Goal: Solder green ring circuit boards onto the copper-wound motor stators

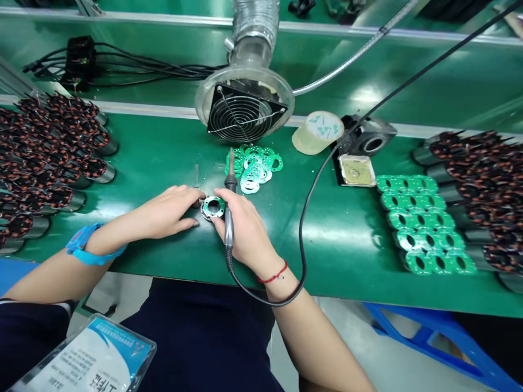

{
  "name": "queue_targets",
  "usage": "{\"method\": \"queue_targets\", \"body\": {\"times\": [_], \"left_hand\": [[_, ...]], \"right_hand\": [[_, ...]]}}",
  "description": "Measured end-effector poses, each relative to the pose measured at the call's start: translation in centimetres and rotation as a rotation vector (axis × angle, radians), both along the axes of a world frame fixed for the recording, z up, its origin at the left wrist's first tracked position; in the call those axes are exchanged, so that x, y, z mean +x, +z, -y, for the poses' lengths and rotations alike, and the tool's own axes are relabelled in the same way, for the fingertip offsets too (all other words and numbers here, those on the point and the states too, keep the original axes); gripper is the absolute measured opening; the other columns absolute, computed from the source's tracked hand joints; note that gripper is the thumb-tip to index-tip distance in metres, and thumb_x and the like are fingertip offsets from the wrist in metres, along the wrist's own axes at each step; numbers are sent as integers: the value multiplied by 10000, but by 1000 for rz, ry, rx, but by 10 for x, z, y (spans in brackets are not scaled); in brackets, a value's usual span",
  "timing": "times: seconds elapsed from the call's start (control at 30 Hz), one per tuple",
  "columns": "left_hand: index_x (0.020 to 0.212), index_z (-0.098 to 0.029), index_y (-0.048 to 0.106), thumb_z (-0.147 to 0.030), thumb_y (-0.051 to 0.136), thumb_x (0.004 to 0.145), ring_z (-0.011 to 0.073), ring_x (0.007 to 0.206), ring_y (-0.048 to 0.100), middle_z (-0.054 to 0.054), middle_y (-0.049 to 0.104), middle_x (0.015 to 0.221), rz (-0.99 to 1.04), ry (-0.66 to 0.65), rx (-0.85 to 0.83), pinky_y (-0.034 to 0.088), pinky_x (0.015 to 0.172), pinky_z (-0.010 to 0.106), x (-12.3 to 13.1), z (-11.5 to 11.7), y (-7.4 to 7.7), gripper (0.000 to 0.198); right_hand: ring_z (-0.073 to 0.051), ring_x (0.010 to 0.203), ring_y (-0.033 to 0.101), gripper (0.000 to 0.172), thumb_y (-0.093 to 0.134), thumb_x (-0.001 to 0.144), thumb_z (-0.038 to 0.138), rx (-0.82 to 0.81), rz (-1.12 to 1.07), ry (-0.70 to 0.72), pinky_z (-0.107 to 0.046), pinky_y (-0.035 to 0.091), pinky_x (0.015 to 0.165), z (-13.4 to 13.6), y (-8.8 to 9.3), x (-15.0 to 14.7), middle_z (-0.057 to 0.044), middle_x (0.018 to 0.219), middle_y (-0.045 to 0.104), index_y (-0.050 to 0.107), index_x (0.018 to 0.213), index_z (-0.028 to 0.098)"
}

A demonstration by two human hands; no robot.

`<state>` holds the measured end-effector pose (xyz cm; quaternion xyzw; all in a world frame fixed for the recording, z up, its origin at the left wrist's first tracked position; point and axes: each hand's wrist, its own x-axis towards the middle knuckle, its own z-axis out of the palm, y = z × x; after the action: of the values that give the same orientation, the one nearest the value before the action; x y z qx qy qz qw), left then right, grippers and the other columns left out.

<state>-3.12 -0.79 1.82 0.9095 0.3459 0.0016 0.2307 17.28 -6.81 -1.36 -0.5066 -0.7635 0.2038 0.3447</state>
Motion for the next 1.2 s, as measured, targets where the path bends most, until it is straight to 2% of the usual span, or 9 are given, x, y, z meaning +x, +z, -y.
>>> {"method": "queue_targets", "body": {"times": [0.07, 0.13, 0.23, 0.4, 0.63, 0.77, 0.9, 1.07, 1.2], "left_hand": [[973, -143, 599, -182, 467, 898, 234, 893, 598, 89, 652, 935, -11, 23, -16, 459, 829, 383, -1, -5, 6, 157], [860, -155, 598, -166, 433, 906, 196, 818, 582, 60, 645, 864, 105, 75, -49, 444, 762, 332, 2, -7, 7, 172], [823, -162, 582, -163, 468, 877, 135, 714, 544, 12, 616, 789, 361, 228, -192, 418, 672, 262, 10, -6, -1, 126], [820, -156, 572, -222, 511, 862, 103, 659, 512, -22, 586, 721, 585, 389, -457, 397, 626, 232, 21, -4, -15, 99], [738, -155, 508, -174, 525, 842, 78, 584, 440, -54, 488, 633, 622, 463, -687, 352, 573, 221, 26, -9, -13, 107], [757, -164, 493, -216, 503, 878, 87, 581, 446, -51, 488, 626, 597, 509, -643, 356, 573, 232, 26, -10, -17, 131], [767, -172, 480, -247, 476, 902, 98, 589, 480, -42, 510, 626, 553, 534, -572, 363, 571, 240, 26, -11, -22, 155], [765, -175, 477, -289, 498, 897, 91, 553, 483, -39, 534, 609, 534, 536, -548, 340, 518, 227, 23, -13, -26, 176], [771, -176, 477, -278, 513, 894, 81, 543, 509, -34, 565, 618, 561, 511, -581, 369, 515, 219, 21, -15, -29, 164]], "right_hand": [[-264, 1066, 622, 444, 630, 879, 324, 66, 11, -77, -443, 533, 896, -4, -6, -2, -94, 1159, 644, 471, 1283, 232], [-272, 1008, 624, 456, 641, 870, 369, 111, 37, -143, -443, 542, 838, -4, -13, -4, -98, 1113, 655, 483, 1275, 227], [-273, 988, 625, 494, 637, 868, 372, 122, 78, -147, -454, 530, 837, -1, -16, -7, -103, 1159, 658, 460, 1310, 240], [-300, 1213, 565, 570, 609, 879, 320, 235, 79, -89, -526, 458, 965, 4, -9, -7, -119, 1335, 596, 354, 1386, 275], [-255, 1007, 653, 428, 577, 883, 193, 261, 47, -66, -477, 481, 913, 5, -4, -7, -55, 1049, 743, 459, 1290, 254], [-238, 1004, 677, 413, 505, 927, 176, 235, 9, -49, -478, 480, 946, 7, -4, -6, -46, 1043, 754, 459, 1330, 255], [-246, 987, 705, 404, 483, 962, 246, 195, -198, -171, -490, 505, 930, 12, -6, -3, -42, 942, 761, 456, 1366, 250], [-219, 622, 699, 296, 450, 972, 411, 203, -512, -386, -442, 567, 669, 17, -4, -3, -23, 724, 687, 638, 1081, 211], [-165, 476, 622, 299, 494, 945, 431, 232, -668, -372, -354, 518, 513, 17, -4, -3, 13, 644, 632, 684, 935, 200]]}}
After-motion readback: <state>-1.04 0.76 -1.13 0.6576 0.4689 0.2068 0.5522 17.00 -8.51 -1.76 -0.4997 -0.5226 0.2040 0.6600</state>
